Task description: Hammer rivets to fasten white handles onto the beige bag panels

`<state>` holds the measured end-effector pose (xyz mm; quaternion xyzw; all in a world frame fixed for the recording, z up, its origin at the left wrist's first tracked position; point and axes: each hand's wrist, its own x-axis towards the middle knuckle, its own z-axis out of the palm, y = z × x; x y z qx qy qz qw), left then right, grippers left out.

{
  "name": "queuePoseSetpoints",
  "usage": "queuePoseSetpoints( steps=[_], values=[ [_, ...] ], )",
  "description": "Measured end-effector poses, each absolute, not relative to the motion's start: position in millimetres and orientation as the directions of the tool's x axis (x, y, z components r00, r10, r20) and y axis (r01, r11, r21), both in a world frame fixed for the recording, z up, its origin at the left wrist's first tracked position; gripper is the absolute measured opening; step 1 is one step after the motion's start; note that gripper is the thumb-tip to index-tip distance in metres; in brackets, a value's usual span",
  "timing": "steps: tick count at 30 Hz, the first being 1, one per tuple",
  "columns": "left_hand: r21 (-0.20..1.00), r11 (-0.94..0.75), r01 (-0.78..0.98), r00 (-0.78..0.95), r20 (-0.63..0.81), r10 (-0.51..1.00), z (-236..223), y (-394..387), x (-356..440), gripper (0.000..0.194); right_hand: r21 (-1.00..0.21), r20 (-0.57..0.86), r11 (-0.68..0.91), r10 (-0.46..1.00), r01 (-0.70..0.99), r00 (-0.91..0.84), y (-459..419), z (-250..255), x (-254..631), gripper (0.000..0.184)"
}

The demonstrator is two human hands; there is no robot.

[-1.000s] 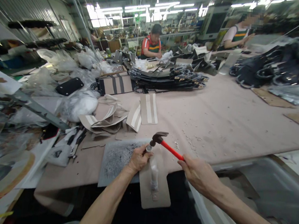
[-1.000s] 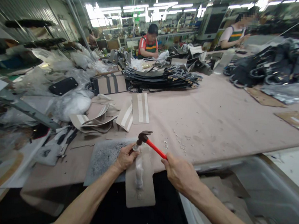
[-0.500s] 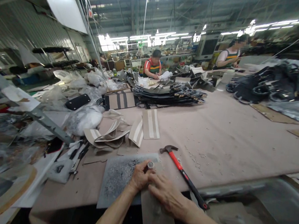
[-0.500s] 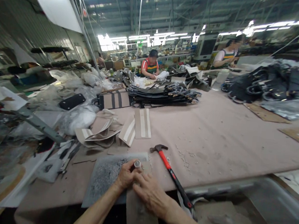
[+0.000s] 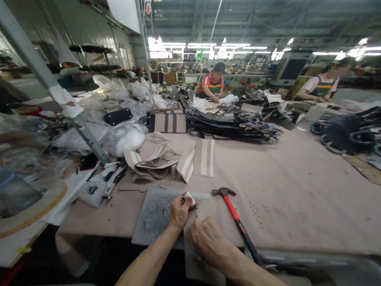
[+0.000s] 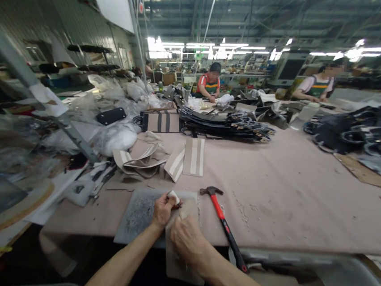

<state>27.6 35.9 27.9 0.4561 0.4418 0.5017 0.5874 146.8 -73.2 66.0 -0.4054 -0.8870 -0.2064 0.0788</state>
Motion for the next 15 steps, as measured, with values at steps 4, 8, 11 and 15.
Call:
queuePoseSetpoints(
  steps=[4, 8, 11, 15],
  values=[
    [0.954, 0.16, -0.254, 0.146, -0.125, 0.981, 29, 35, 27, 0.032, 0.2, -0.031, 0.761, 0.634, 0.617, -0.773, -72, 102, 154, 0.019],
    [0.949, 0.185, -0.256, 0.192, -0.137, 0.972, 29, 36, 27, 0.03, 0.094, -0.245, 0.781, 0.62, 0.618, -0.746, -61, 130, 156, 0.011],
    [0.926, 0.233, -0.298, 0.199, -0.179, 0.964, 27, 40, 26, 0.032, 0.007, -0.317, 0.771, 0.606, 0.637, -0.73, -67, 139, 148, 0.01],
    [0.895, 0.25, -0.369, 0.131, -0.216, 0.968, 27, 45, 27, 0.027, -0.226, -0.345, 0.852, 0.383, 0.472, -0.857, -90, 142, 142, 0.006]
  ],
)
